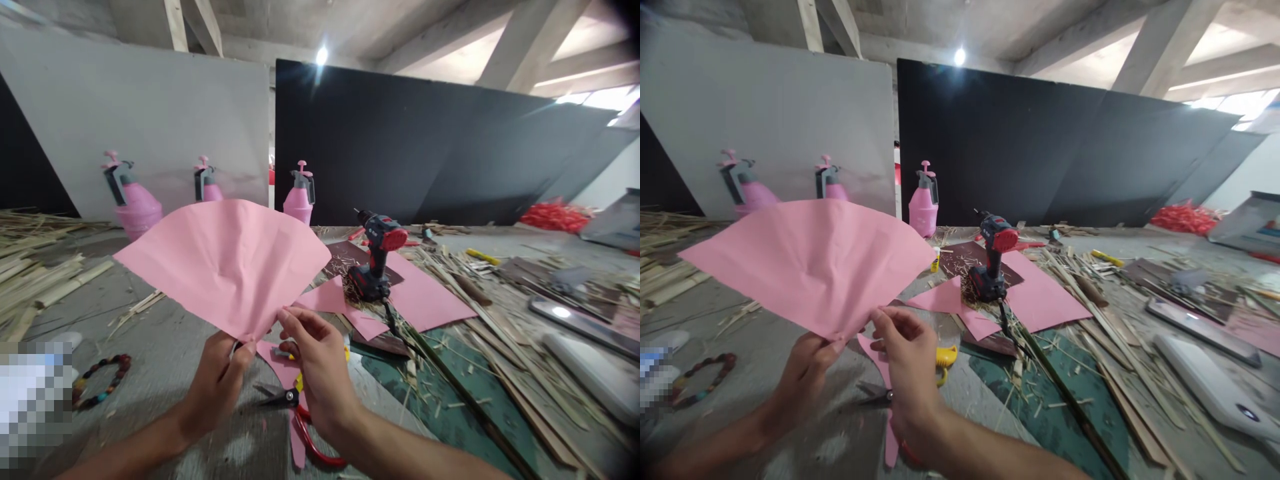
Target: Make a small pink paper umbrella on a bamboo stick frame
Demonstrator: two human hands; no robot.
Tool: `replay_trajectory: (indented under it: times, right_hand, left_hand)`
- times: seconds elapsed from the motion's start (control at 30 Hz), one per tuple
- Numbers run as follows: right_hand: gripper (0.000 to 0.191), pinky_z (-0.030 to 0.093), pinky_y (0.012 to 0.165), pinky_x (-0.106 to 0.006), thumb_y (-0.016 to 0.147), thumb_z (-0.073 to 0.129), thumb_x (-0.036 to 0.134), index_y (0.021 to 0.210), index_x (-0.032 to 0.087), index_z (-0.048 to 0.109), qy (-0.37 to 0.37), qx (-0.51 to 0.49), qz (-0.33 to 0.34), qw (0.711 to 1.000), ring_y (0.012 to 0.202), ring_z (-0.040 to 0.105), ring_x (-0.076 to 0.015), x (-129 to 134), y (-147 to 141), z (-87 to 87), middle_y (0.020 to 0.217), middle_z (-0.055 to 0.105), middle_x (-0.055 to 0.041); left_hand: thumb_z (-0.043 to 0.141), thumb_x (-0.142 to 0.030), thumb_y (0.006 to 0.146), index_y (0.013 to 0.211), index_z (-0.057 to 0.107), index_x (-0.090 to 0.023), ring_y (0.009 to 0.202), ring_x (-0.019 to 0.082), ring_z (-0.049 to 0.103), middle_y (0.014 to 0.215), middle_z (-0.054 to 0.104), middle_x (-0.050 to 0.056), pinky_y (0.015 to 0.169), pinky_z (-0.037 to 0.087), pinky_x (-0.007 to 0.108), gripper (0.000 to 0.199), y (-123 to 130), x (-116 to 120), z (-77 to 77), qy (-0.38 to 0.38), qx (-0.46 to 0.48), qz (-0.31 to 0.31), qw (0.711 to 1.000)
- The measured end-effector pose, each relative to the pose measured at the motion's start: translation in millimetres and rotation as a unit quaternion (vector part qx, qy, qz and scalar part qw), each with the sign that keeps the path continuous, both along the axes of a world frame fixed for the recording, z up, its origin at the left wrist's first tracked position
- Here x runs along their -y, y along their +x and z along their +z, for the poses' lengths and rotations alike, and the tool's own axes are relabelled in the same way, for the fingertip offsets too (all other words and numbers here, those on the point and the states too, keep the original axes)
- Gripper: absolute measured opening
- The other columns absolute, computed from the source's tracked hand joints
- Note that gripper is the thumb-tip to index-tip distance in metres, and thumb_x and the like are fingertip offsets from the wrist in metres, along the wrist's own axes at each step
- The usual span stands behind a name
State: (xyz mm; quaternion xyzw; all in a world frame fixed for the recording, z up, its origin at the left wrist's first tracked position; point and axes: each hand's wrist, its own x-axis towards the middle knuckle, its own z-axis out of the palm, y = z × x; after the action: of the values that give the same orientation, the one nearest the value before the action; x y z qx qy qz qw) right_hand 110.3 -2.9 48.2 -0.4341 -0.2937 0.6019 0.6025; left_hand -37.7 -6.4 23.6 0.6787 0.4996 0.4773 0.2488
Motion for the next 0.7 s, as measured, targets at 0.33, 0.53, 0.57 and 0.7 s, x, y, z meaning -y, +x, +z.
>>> replay_trajectory:
  times: [0.33, 0.53, 0.57, 0.7]
  right_hand:
    - [0.026, 0.05, 0.055, -0.021, 0.072, 0.086, 0.041, 0.081, 0.018, 0.077, 0.036, 0.025, -0.006, 0.999, 0.058, 0.055, -0.009, 1.2, -0.5, 2.9, 0.073, 0.069, 0.0009]
    - [0.023, 0.05, 0.053, -0.02, 0.072, 0.086, 0.038, 0.078, 0.018, 0.077, 0.052, 0.031, -0.016, 0.998, 0.057, 0.054, -0.0091, 2.4, -0.6, 4.8, 0.069, 0.068, 0.0008]
    - [0.023, 0.049, 0.052, -0.02, 0.072, 0.086, 0.038, 0.078, 0.018, 0.078, 0.055, 0.032, -0.019, 0.998, 0.057, 0.054, -0.009, 2.2, -0.8, 4.6, 0.069, 0.068, 0.0007]
    - [0.022, 0.047, 0.049, -0.018, 0.072, 0.086, 0.037, 0.078, 0.018, 0.078, 0.069, 0.035, -0.026, 0.997, 0.055, 0.055, -0.0084, 0.9, -1.9, 2.8, 0.07, 0.069, 0.0]
  left_hand:
    - [0.044, -0.033, 0.09, 0.061, 0.044, -0.022, 0.054, 0.016, 0.044, 0.056, 0.045, -0.003, 0.055, 0.035, 0.028, 0.031, 0.3, 4.0, 3.8, 0.021, -0.016, 0.026, 0.999]
    - [0.043, -0.033, 0.091, 0.061, 0.044, -0.021, 0.052, 0.015, 0.044, 0.055, 0.043, -0.003, 0.052, 0.036, 0.027, 0.032, 1.1, 2.8, 3.0, 0.033, -0.012, 0.028, 0.999]
    - [0.043, -0.033, 0.091, 0.061, 0.044, -0.021, 0.052, 0.015, 0.044, 0.055, 0.043, -0.003, 0.052, 0.036, 0.027, 0.032, 0.9, 2.5, 2.4, 0.036, -0.012, 0.03, 0.999]
    - [0.043, -0.031, 0.091, 0.061, 0.043, -0.021, 0.052, 0.014, 0.043, 0.055, 0.042, -0.004, 0.052, 0.035, 0.026, 0.032, 0.2, 1.5, 0.7, 0.046, -0.028, 0.029, 0.998]
